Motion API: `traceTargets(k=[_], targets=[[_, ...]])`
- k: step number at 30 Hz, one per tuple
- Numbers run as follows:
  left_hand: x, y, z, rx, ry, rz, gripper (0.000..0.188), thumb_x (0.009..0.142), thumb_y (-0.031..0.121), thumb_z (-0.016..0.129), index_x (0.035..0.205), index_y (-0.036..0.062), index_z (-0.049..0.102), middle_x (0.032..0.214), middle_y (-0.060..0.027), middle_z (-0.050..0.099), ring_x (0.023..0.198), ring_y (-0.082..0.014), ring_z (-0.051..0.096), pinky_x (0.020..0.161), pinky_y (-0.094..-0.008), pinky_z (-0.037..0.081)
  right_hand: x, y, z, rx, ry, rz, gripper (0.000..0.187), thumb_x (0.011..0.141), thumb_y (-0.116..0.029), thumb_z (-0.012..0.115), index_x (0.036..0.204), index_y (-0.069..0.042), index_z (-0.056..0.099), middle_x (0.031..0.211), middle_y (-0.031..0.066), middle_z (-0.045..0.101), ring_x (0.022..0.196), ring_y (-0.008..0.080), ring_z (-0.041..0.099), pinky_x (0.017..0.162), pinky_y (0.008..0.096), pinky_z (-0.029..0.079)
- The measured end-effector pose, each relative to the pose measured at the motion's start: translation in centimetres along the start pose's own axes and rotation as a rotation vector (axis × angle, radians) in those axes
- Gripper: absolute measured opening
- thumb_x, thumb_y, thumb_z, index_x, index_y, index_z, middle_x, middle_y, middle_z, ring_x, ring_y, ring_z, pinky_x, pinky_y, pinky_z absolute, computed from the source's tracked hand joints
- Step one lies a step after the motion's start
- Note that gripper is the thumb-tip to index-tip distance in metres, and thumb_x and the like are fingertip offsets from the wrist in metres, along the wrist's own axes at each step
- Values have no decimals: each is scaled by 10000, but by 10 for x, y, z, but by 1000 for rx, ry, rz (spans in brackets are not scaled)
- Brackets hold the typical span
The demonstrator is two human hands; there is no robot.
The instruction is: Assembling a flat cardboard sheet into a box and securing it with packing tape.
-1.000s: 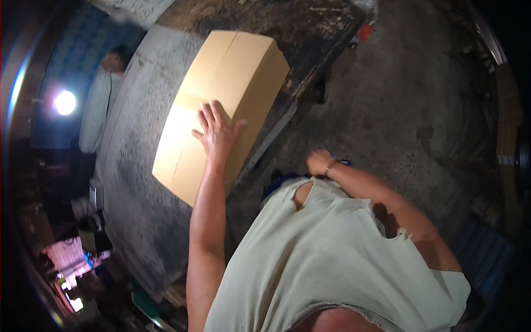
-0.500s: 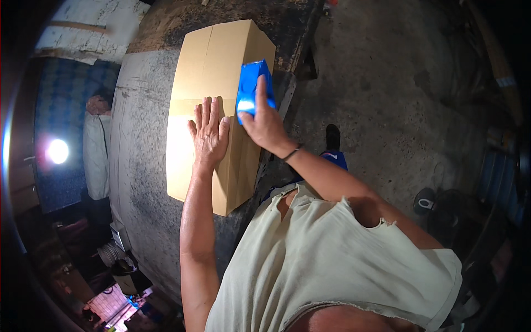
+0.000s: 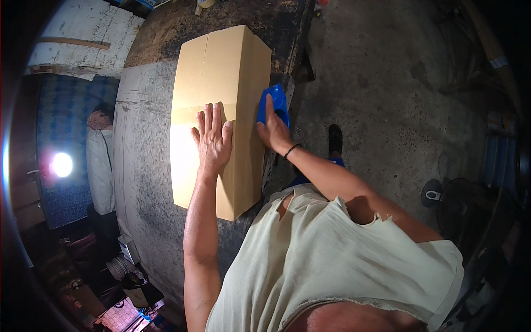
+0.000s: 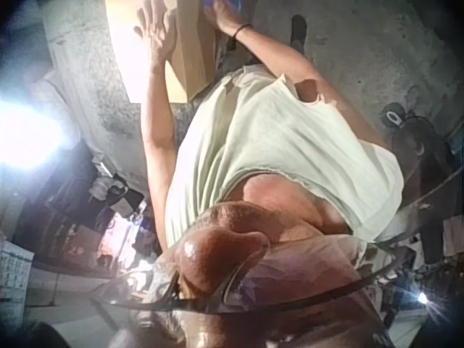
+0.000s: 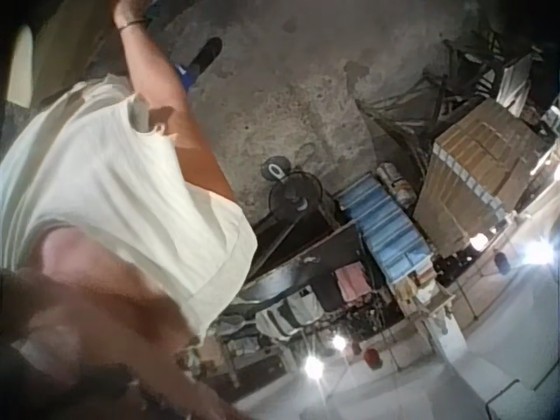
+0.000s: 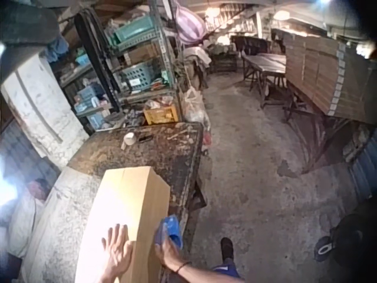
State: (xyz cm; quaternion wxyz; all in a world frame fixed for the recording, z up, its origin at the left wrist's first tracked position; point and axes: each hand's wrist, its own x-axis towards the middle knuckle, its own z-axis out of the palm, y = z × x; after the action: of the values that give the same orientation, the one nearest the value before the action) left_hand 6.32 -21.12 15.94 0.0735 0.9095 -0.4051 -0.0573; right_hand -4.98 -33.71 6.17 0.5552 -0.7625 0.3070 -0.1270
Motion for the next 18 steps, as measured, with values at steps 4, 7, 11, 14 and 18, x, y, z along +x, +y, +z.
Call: traceTargets(k=[4, 7, 11, 14, 18], targets=[[-1, 3, -2, 17, -38, -23, 597, 993, 464, 298, 1509, 170, 236, 1577, -114, 161, 1457, -355, 77, 1121, -609, 22, -6, -58, -4, 105, 313, -463, 815, 826, -62, 541, 1478, 18, 58, 1302, 341, 456, 1096, 466, 542, 924, 463, 461], [3, 3, -2, 28, -28, -11, 596, 994, 461, 297, 1512, 172, 229, 1579, -112, 155, 1458, -355, 73, 1122, -609, 21, -11, -48, 11, 105, 442, -473, 807, 828, -83, 558, 1480, 1, 90, 1295, 349, 450, 1094, 481, 532, 922, 479, 458], [3, 2, -1, 22, -5, -2, 593, 995, 462, 301, 1511, 177, 233, 1578, -109, 162, 1457, -353, 81, 1120, -610, 25, -6, 18, 0, -20, 110, -179, 789, 831, -94, 584, 1477, -34, 133, 973, 279, 602, 843, 448, 602, 735, 518, 487], [0, 2, -1, 24, -17, -12, 594, 995, 463, 300, 1511, 179, 232, 1577, -108, 165, 1456, -352, 88, 1122, -606, 29, 9, -8, -12, 57, 229, -309, 713, 846, -101, 597, 1445, -41, 214, 1202, 278, 519, 1064, 448, 533, 892, 465, 444], [2, 2, 0, 25, -9, -9, 598, 991, 471, 305, 1510, 181, 239, 1575, -108, 171, 1457, -347, 88, 1124, -602, 30, 29, -35, -12, 206, 267, -205, 644, 828, -178, 678, 1356, -36, 339, 1307, 252, 485, 1191, 421, 498, 988, 433, 413]])
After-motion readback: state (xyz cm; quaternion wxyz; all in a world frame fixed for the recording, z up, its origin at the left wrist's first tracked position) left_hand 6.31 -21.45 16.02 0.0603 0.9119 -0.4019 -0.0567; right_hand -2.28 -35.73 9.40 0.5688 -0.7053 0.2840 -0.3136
